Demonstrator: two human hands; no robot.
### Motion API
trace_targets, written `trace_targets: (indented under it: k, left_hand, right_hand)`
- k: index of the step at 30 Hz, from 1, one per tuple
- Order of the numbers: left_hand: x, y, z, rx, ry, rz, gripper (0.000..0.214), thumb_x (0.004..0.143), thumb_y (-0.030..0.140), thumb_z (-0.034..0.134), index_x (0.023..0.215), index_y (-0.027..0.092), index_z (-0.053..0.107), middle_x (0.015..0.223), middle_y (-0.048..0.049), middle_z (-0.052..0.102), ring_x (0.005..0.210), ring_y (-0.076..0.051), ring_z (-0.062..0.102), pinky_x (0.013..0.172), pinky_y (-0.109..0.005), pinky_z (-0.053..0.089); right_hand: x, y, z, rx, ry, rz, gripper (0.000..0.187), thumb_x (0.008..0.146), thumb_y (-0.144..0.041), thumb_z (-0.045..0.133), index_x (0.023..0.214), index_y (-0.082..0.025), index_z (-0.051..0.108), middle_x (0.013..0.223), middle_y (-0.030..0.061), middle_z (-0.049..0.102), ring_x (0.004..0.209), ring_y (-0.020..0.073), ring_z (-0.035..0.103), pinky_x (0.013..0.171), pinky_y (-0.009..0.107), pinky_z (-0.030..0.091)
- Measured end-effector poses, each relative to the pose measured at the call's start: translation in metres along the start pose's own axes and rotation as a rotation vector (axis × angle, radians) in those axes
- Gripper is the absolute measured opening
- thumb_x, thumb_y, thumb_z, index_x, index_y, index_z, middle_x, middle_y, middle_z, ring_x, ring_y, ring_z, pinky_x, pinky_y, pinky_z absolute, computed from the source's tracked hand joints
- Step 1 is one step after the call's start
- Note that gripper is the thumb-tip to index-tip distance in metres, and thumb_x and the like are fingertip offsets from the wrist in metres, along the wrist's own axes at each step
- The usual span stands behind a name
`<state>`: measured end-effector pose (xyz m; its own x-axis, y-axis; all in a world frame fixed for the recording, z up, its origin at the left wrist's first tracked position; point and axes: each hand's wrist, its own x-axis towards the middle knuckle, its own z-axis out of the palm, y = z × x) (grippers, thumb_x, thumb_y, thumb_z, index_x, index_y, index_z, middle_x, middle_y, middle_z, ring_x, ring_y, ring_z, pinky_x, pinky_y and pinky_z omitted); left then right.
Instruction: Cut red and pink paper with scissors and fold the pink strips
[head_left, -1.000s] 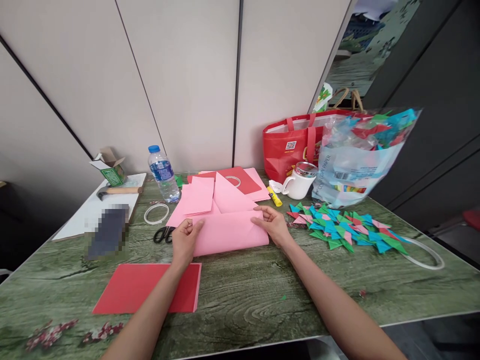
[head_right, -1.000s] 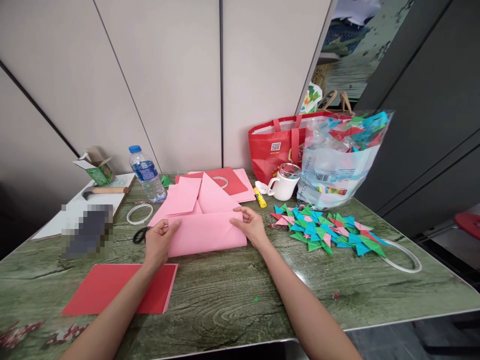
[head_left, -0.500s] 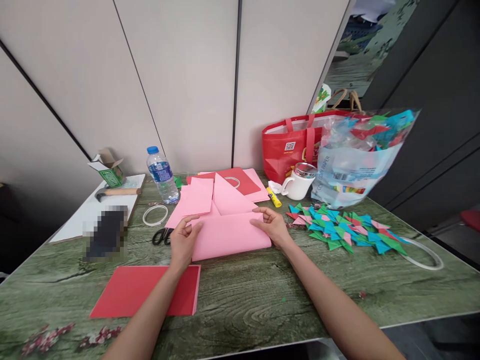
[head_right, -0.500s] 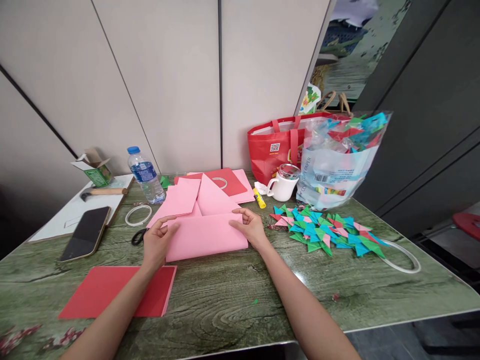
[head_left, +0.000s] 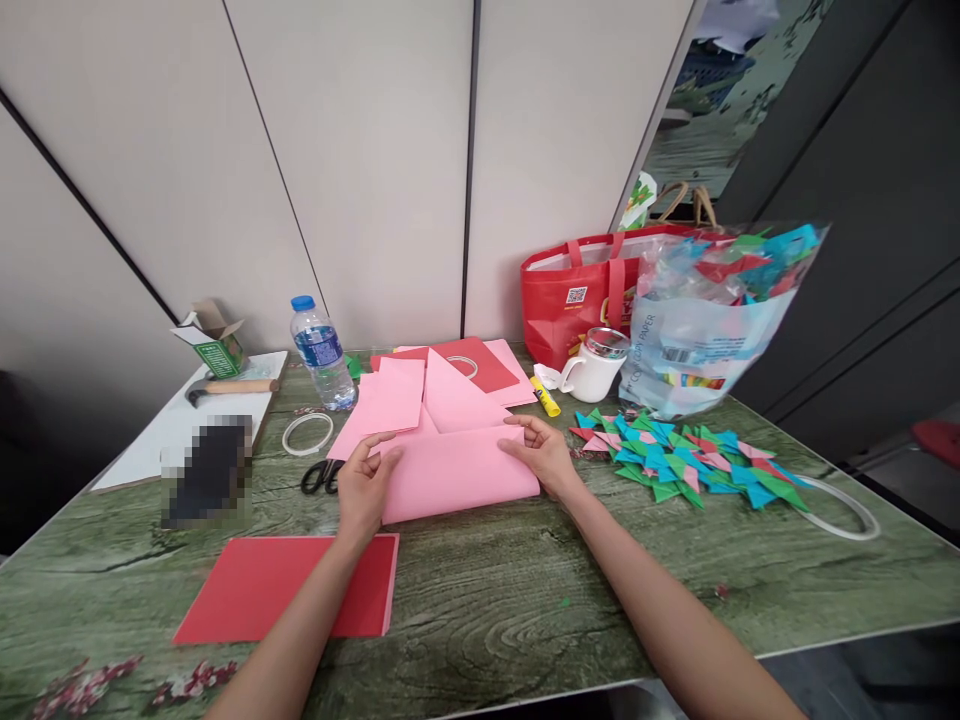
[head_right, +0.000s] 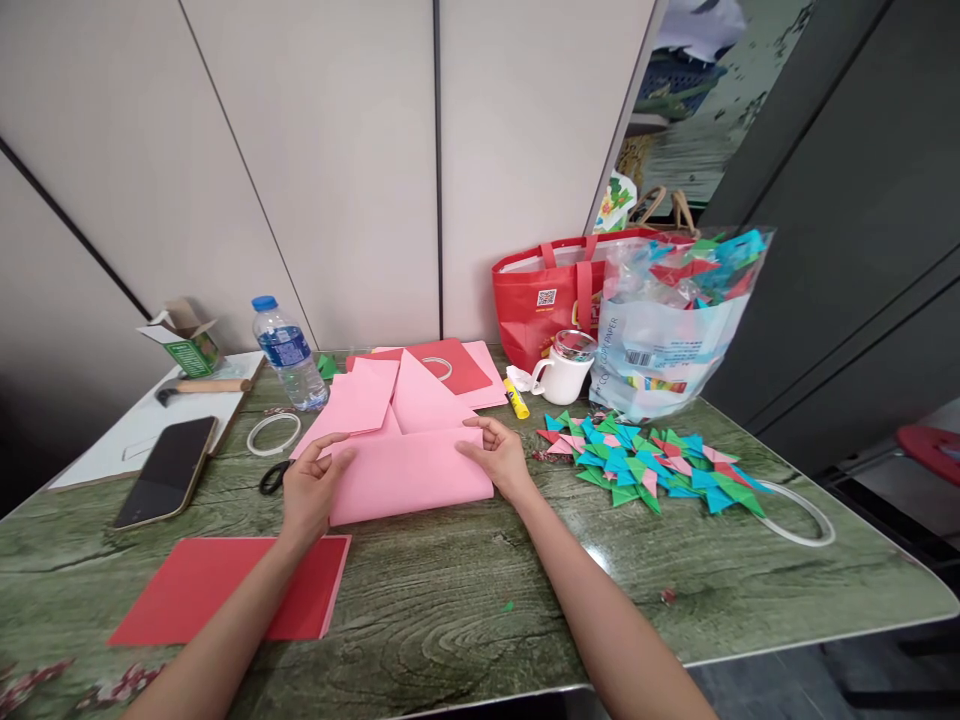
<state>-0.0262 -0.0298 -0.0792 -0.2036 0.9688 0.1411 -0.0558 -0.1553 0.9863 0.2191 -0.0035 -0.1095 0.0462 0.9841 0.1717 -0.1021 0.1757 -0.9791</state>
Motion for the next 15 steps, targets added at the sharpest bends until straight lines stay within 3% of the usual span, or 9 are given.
trace_targets:
  k: [5,15]
  left_hand:
    - [0.0003,-0.0003,-0.0010,-0.005,-0.001,-0.013,0.041,0.063,0.038,0.069,0.098,0.019,0.058,0.043,0.0091,0.046,0.038,-0.008,0.041,0.039,-0.018,0.029]
    - [0.0003,0.0009,-0.0002,0.012,0.003,0.021,0.032,0.065,0.036,0.068,0.090,0.018,0.058,0.042,0.0080,0.049,0.037,-0.006,0.035,0.038,-0.017,0.023]
  right_hand:
    - [0.0010,0.0013,0.0000,-0.042,0.024,-0.024,0.041,0.055,-0.036,0.076,0.089,-0.020,0.061,0.051,-0.0080,0.045,0.045,0.0067,0.034,0.043,0.020,0.027]
    - [0.0031,0.0034,-0.0015,-0.025,0.029,-0.007,0.046,0.050,-0.041,0.078,0.089,-0.021,0.063,0.061,-0.0022,0.061,0.055,0.0131,0.053,0.050,0.024,0.040]
